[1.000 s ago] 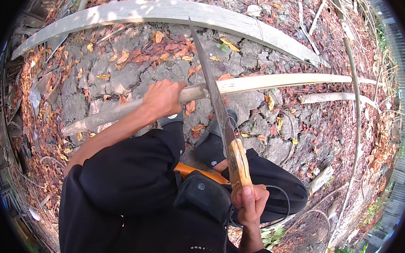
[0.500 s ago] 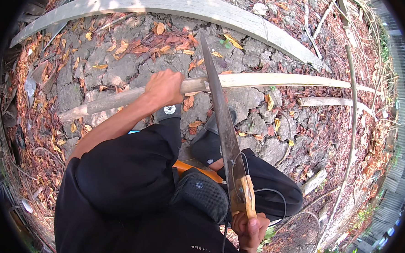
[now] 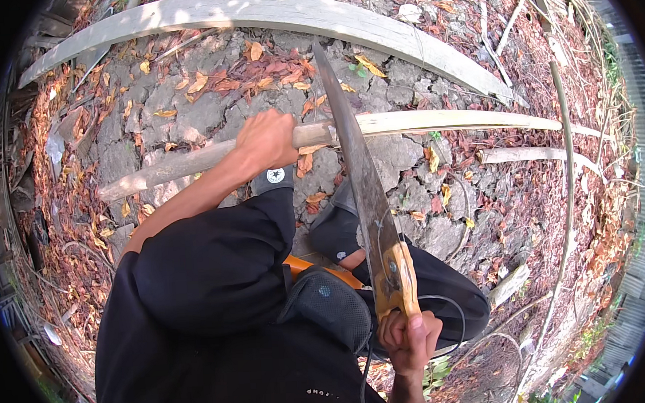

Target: The person sits on a small stool and uses a curved blade to shave and shape a long piece of wood held between their legs. They repeatedly draw the blade along the wood to remove thin strips, refining its shape.

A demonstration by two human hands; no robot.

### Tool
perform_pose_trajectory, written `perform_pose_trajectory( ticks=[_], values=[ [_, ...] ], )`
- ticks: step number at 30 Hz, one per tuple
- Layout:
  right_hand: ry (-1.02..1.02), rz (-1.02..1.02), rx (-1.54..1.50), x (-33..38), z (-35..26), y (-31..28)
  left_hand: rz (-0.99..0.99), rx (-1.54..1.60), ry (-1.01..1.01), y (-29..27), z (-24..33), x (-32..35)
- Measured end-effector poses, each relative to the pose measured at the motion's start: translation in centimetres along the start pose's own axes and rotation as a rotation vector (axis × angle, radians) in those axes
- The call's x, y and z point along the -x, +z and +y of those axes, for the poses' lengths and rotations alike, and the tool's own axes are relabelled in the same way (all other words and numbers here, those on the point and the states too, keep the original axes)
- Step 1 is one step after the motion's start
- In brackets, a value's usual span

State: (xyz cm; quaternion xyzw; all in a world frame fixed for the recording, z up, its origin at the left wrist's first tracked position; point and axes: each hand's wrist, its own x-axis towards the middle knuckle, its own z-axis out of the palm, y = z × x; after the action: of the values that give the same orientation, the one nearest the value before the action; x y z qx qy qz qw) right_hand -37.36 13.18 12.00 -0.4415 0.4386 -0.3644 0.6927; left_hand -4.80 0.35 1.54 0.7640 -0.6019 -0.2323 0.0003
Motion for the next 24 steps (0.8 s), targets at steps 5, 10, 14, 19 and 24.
perform_pose_trajectory(
  ticks=[5,10,14,19,24],
  values=[
    [-0.036,-0.094,0.23,-3.1,1.2,1.1,0.099,0.006,0.0,-0.8,-1.0,-0.7],
    [0.062,0.014,-0.093,1.1,-0.4,0.3,0.12,-0.019,-0.003,-0.2,-1.0,-0.6],
    [0.033,-0.126,0.316,-4.6,-0.2,2.0,0.136,0.032,0.009,-0.4,-0.4,0.1],
    [0.043,-0.028,-0.004,1.3,-0.3,1.0,0.151,0.009,0.063,0.6,-1.6,-0.8],
    [0.031,-0.083,0.228,-4.3,1.2,1.7,0.19,0.012,0.05,0.6,-0.6,0.0]
  ],
)
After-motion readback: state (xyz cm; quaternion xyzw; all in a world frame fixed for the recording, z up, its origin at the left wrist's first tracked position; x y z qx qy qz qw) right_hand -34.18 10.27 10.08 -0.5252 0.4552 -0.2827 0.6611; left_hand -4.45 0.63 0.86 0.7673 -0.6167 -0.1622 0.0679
